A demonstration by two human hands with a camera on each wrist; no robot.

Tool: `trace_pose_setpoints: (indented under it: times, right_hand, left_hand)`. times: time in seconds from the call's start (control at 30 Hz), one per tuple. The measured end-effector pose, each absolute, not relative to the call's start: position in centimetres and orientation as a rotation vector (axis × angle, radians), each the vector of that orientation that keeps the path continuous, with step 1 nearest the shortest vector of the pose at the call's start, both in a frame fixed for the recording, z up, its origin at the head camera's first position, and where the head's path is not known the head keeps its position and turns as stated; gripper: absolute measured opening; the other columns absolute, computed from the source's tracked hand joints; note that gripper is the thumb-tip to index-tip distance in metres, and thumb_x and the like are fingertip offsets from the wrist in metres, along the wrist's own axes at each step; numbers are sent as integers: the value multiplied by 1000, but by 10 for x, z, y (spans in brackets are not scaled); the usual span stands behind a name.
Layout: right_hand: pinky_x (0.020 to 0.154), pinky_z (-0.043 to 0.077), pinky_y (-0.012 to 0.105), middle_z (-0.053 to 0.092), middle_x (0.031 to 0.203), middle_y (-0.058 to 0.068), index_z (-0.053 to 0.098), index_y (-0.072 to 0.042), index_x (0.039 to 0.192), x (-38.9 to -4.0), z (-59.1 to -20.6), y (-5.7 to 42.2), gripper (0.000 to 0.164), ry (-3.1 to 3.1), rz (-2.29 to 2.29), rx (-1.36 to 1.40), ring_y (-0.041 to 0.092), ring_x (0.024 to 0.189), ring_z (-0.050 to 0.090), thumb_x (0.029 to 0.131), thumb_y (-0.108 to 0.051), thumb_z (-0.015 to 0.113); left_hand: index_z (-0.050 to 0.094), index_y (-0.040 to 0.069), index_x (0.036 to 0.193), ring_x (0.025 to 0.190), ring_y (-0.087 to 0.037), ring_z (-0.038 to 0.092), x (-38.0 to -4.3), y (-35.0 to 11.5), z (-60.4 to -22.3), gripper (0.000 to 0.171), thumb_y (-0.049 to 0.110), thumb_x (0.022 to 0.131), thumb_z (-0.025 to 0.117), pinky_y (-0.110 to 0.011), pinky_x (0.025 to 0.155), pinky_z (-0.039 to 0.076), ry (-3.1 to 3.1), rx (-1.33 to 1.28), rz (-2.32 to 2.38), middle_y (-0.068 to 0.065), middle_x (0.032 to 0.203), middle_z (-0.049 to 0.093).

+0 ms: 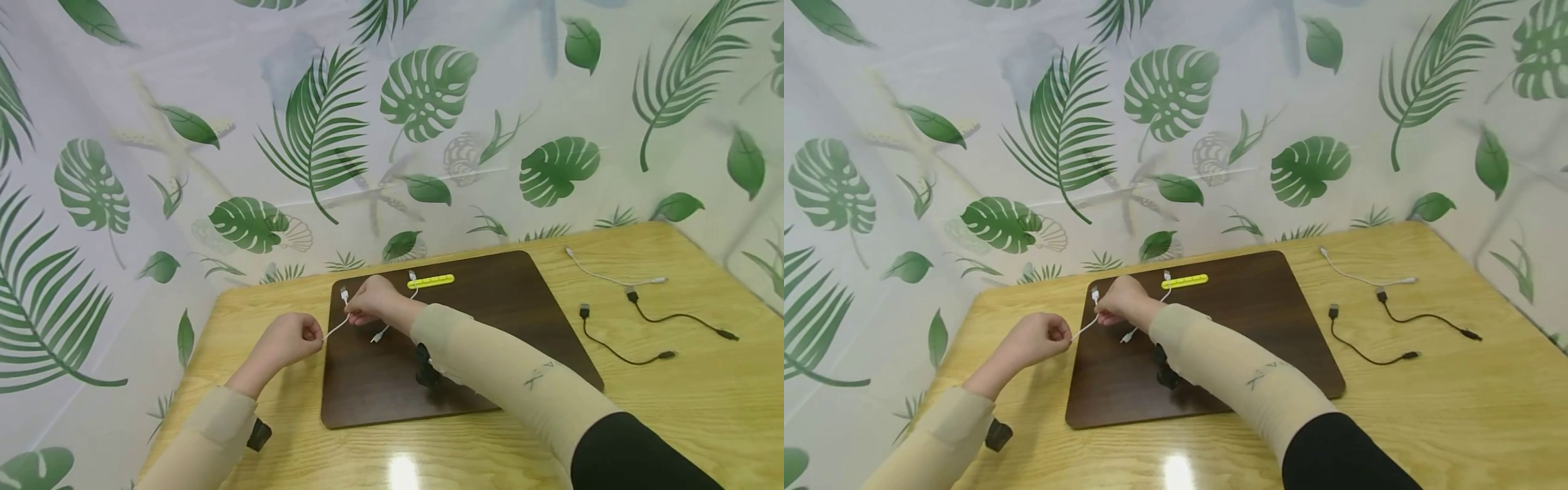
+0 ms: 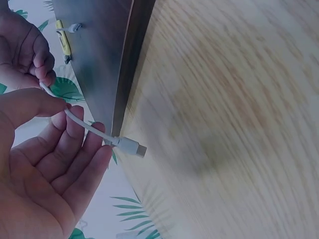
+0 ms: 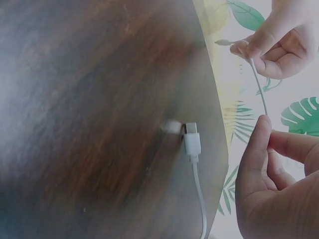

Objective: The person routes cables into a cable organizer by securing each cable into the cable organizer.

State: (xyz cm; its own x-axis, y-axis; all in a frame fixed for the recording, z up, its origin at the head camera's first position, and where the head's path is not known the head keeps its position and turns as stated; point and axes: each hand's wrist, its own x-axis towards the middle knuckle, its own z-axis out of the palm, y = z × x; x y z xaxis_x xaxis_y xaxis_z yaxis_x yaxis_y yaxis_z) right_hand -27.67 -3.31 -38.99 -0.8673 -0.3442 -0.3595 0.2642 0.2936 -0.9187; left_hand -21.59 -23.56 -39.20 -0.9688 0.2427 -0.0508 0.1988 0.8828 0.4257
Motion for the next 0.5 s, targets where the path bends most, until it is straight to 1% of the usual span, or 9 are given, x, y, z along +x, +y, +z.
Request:
trace_pose_setpoints:
  times: [0.17, 0.37, 0.5]
  right_hand:
    - [59, 62, 20, 64, 57, 1, 73, 20, 115, -280, -390, -26, 24, 2063, -1617, -57, 4, 48, 62, 99, 2, 69]
    - [67, 65, 23, 65, 58, 1, 73, 19, 116, -283, -386, -15, 24, 2078, -1609, -39, 3, 49, 62, 101, 0, 68]
    - [67, 65, 24, 65, 58, 0, 72, 19, 116, -287, -385, -8, 25, 2089, -1618, -41, 3, 49, 62, 100, 1, 68]
  left_hand:
    - [73, 9, 80, 70, -11, 59, -220, -231, -394, 5, 8, 85, 71, -29, 69, 50, 2938, 350, 681, 1, 75, 70]
    - [74, 9, 83, 68, -10, 59, -224, -224, -395, 6, 10, 88, 72, -27, 68, 50, 2913, 349, 722, 0, 76, 72]
    - [75, 8, 84, 66, -10, 58, -228, -218, -395, 8, 12, 90, 71, -26, 65, 50, 2891, 358, 753, -1, 77, 73]
